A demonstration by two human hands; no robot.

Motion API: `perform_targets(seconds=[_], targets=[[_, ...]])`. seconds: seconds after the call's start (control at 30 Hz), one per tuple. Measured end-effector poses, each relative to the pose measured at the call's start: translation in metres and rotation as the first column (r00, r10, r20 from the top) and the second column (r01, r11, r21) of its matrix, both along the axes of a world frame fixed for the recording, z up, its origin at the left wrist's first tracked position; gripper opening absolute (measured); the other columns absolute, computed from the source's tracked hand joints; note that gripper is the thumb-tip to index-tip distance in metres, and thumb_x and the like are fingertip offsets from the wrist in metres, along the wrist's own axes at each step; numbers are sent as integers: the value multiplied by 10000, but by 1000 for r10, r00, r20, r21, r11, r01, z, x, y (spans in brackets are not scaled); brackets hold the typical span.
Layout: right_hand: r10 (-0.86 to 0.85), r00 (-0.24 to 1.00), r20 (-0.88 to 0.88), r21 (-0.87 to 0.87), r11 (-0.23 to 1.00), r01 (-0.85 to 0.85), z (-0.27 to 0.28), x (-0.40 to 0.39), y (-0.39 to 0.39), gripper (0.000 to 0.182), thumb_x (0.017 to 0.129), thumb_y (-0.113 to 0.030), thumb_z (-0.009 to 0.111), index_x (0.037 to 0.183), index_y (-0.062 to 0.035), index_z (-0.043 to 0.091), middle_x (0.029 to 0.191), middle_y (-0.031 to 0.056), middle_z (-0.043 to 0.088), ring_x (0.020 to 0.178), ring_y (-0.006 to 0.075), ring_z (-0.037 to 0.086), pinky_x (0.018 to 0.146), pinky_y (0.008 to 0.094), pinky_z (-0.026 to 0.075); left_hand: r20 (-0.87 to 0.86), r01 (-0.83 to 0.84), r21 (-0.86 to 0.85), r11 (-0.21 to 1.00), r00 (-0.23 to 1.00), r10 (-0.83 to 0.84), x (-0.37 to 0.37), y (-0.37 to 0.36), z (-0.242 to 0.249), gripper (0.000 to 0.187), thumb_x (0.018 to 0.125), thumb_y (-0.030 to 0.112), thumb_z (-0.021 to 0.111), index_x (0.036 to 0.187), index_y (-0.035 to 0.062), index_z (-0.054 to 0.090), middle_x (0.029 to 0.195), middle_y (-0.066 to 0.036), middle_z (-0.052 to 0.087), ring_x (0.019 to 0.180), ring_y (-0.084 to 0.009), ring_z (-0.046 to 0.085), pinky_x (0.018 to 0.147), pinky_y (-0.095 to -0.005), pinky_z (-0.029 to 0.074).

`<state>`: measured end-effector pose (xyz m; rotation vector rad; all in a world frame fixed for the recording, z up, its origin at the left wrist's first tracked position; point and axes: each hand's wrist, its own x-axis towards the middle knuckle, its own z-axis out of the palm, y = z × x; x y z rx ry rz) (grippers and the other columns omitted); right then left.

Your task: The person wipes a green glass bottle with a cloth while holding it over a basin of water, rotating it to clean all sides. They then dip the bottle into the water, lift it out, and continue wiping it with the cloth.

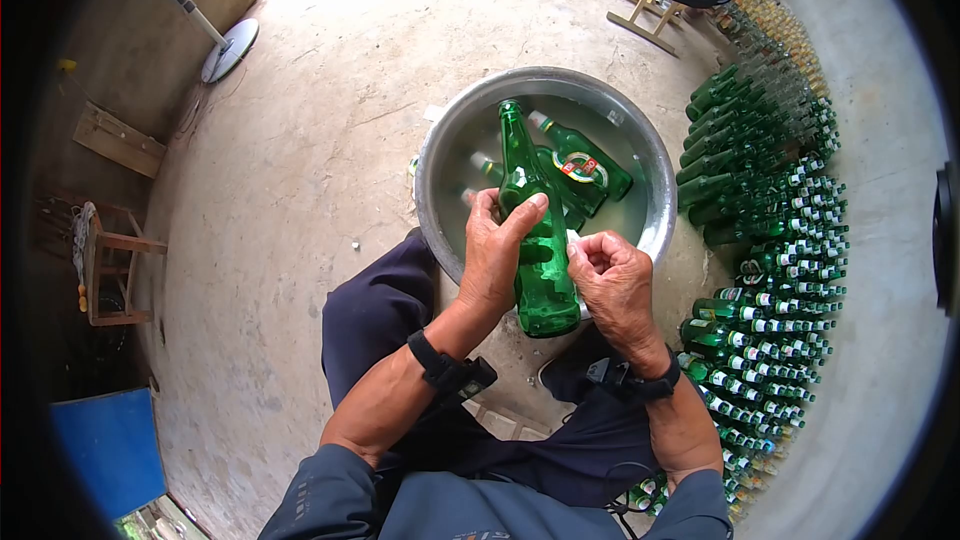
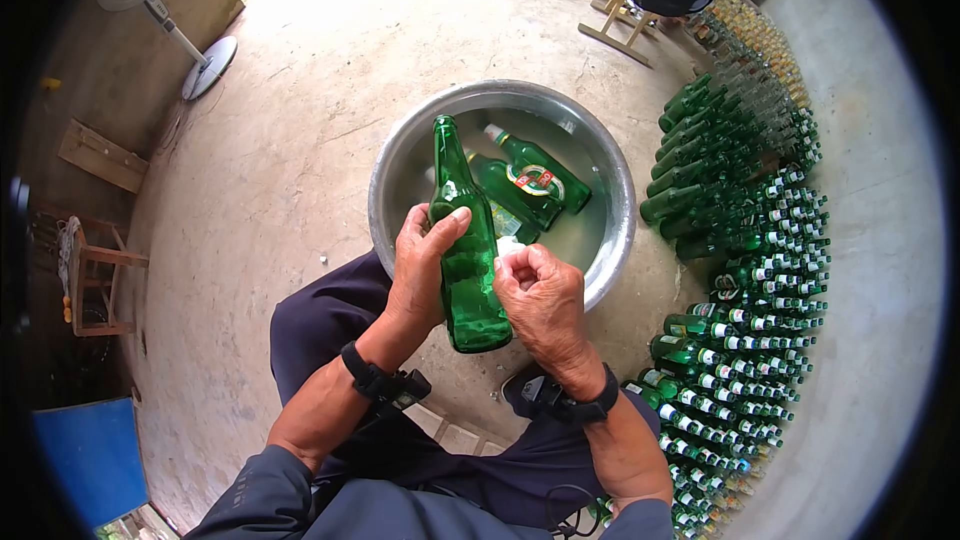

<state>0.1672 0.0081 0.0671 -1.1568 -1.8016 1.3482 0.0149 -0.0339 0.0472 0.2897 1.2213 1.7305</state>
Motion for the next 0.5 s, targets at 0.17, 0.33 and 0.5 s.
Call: perform_targets(seconds=[0.17,0.33,0.5], targets=[[-30,999,-39,-129,991,25,1,-1,1,95,918,-34,709,850,4,655,731,-25,643,654,20,578,604,204,495,42,3,11,1000,999,-3,0,0,2,457,879,255,783,1132,-19,518,960,-82,618,792,-118,621,701,-277,537],[-28,998,-53,-143,990,20,-1,0,4,98,924,-41,706,864,18,657,741,-27,646,659,18,576,604,199,490,70,0,28,1000,998,-1,-1,0,3,447,884,250,776,1132,-14,513,951,-79,618,781,-121,623,692,-270,540],[-51,994,-96,-134,990,38,1,-3,2,142,940,-102,747,948,33,702,763,-16,669,686,33,590,631,217,506,75,-5,6,1000,997,4,-1,-1,5,456,883,251,779,1137,-15,508,963,-85,609,796,-121,622,706,-274,544]])
